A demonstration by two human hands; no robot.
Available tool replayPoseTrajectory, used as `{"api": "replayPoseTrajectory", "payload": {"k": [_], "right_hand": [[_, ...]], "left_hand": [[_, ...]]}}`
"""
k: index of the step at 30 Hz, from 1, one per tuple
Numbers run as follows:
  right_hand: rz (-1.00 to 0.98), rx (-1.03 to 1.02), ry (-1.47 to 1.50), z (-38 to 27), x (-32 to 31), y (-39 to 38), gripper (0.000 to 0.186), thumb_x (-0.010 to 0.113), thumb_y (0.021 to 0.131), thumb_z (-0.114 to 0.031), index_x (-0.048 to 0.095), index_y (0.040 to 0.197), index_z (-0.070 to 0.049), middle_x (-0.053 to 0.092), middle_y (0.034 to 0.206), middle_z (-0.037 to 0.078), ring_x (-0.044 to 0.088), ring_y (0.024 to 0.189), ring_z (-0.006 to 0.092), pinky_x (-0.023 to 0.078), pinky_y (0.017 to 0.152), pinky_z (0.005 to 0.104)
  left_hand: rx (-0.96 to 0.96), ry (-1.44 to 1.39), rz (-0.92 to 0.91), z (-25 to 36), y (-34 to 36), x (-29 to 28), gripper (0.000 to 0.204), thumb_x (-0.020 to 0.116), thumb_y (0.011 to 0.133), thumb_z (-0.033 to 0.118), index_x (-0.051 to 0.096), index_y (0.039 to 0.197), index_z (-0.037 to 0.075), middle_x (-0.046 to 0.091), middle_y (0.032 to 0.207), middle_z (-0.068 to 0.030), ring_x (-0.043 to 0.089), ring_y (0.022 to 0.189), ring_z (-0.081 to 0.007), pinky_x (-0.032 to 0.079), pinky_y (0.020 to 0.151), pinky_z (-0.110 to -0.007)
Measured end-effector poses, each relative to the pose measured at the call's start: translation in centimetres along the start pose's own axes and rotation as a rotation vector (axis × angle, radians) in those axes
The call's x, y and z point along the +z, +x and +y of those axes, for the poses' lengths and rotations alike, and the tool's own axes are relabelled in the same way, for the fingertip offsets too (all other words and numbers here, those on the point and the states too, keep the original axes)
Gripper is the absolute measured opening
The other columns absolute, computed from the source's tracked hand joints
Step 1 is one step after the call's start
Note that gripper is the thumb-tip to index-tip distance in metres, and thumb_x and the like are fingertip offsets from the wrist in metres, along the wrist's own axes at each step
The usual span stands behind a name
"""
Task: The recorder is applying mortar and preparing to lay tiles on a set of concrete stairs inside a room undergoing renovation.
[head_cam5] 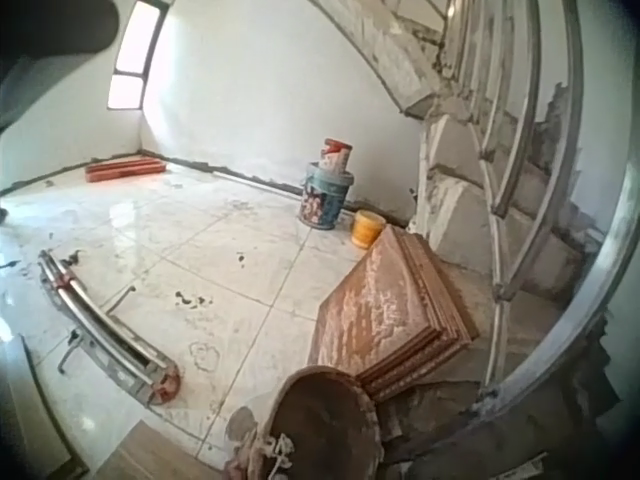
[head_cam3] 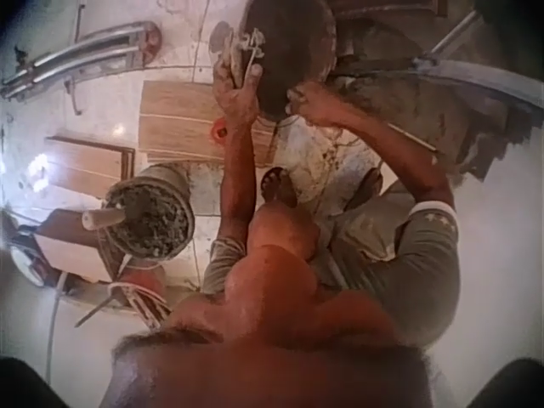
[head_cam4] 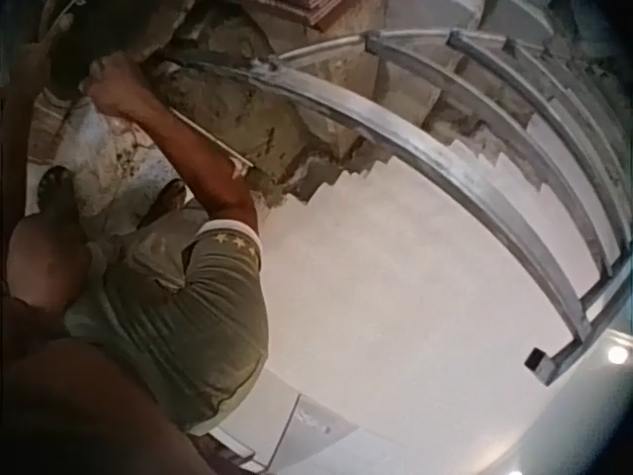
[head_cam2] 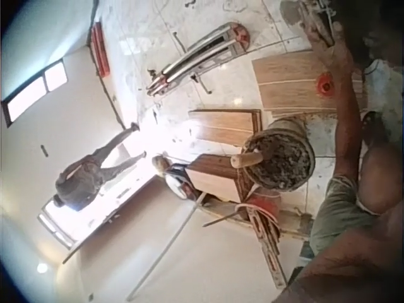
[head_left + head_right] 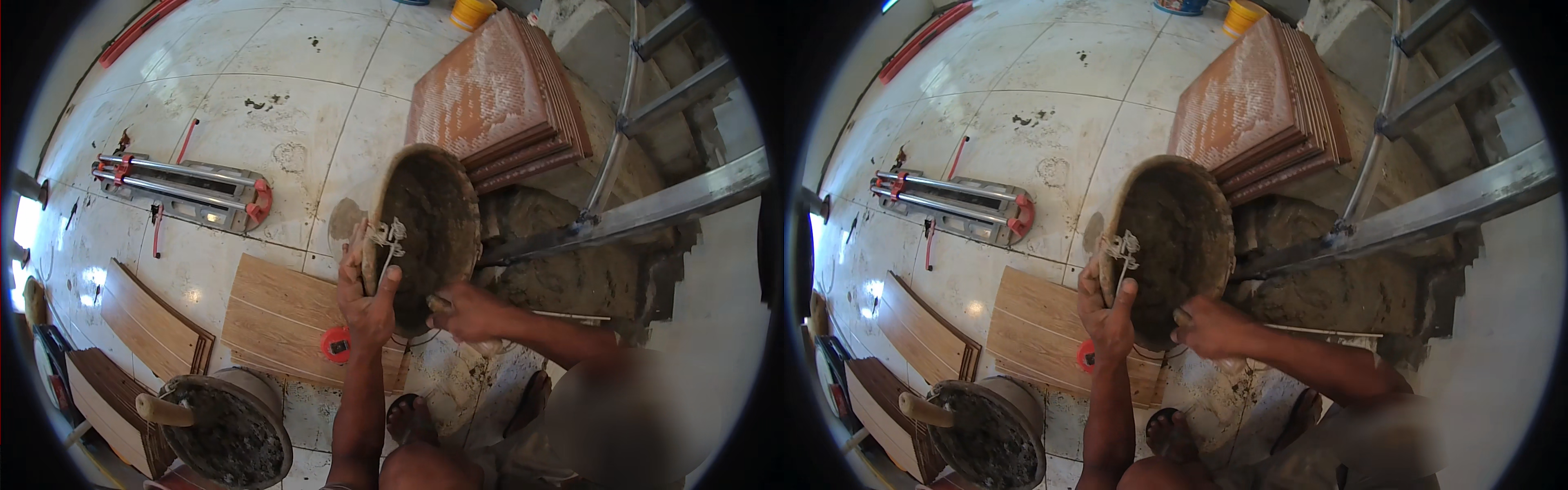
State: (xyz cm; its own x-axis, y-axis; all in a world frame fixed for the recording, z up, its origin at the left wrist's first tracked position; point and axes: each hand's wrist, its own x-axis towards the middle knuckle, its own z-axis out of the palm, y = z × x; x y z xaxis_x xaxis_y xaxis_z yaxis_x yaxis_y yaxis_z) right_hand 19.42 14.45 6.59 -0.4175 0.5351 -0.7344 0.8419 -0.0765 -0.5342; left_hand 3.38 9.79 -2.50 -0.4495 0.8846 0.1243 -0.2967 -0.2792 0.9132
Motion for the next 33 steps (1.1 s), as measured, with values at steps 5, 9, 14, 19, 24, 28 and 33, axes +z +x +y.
{"api": "replayPoseTrajectory", "payload": {"k": [5,9,14,19,24,28,33], "right_hand": [[-0.02,0.081,0.185,-1.5,-0.2,1.8,0.034,0.069,0.092,-0.025,0.06,0.097,0.008,0.064,0.071,0.013,0.068,0.06,0.0209,0.053,0.059,0.0379],[-0.002,0.027,0.17,-0.6,0.7,0.2,0.032,0.07,0.092,-0.025,0.061,0.096,0.005,0.065,0.073,0.011,0.067,0.06,0.0195,0.052,0.057,0.036],[0.015,-0.054,0.288,-0.1,1.1,0.0,0.031,0.07,0.091,-0.024,0.06,0.096,0.005,0.063,0.073,0.01,0.064,0.057,0.0184,0.05,0.054,0.0356],[0.01,-0.116,0.421,-1.0,2.2,3.2,0.034,0.071,0.092,-0.022,0.058,0.094,0.01,0.062,0.07,0.011,0.065,0.057,0.0194,0.052,0.053,0.0364],[-0.03,-0.152,0.613,-0.4,3.2,3.8,0.023,0.07,0.094,-0.017,0.059,0.094,0.004,0.06,0.074,0.006,0.059,0.054,0.0125,0.049,0.051,0.0293],[-0.018,-0.229,0.668,-1.0,2.9,3.7,0.026,0.07,0.092,-0.018,0.06,0.098,0.005,0.06,0.075,0.005,0.06,0.056,0.0116,0.052,0.053,0.0301],[0.114,-0.41,0.633,-2.6,1.2,3.0,0.029,0.068,0.093,-0.018,0.06,0.11,0.005,0.06,0.076,0.003,0.058,0.056,0.0087,0.051,0.053,0.0276]], "left_hand": [[0.042,0.076,-0.022,0.2,-0.3,0.9,0.051,0.071,0.092,0.015,0.054,0.137,-0.002,0.048,0.152,-0.0211,0.037,0.147,-0.0343,0.012,0.124,-0.049],[0.114,0.113,-0.034,-0.2,-0.8,0.8,0.052,0.071,0.092,0.013,0.05,0.137,-0.002,0.044,0.155,-0.0213,0.037,0.147,-0.0327,0.013,0.124,-0.048],[0.0,-0.048,0.047,-0.4,-1.2,0.1,0.051,0.068,0.095,0.01,0.046,0.14,-0.002,0.051,0.143,-0.0136,0.048,0.131,-0.0224,0.032,0.114,-0.039],[0.032,-0.074,0.128,0.4,0.0,-1.1,0.049,0.061,0.099,0.012,0.044,0.144,0.0,0.053,0.135,-0.0076,0.049,0.121,-0.0152,0.038,0.106,-0.031],[0.03,-0.05,0.22,-0.1,1.0,-2.7,0.048,0.06,0.101,0.014,0.044,0.143,0.0,0.053,0.135,-0.0074,0.048,0.123,-0.0156,0.036,0.109,-0.032],[0.068,-0.09,0.248,-0.4,1.7,-4.2,0.044,0.058,0.102,0.013,0.046,0.142,0.0,0.053,0.136,-0.0083,0.048,0.124,-0.0158,0.034,0.109,-0.031],[0.039,-0.08,0.357,-0.8,3.1,-5.3,0.041,0.056,0.103,0.011,0.047,0.141,-0.001,0.054,0.134,-0.0077,0.049,0.123,-0.0145,0.035,0.108,-0.031]]}}
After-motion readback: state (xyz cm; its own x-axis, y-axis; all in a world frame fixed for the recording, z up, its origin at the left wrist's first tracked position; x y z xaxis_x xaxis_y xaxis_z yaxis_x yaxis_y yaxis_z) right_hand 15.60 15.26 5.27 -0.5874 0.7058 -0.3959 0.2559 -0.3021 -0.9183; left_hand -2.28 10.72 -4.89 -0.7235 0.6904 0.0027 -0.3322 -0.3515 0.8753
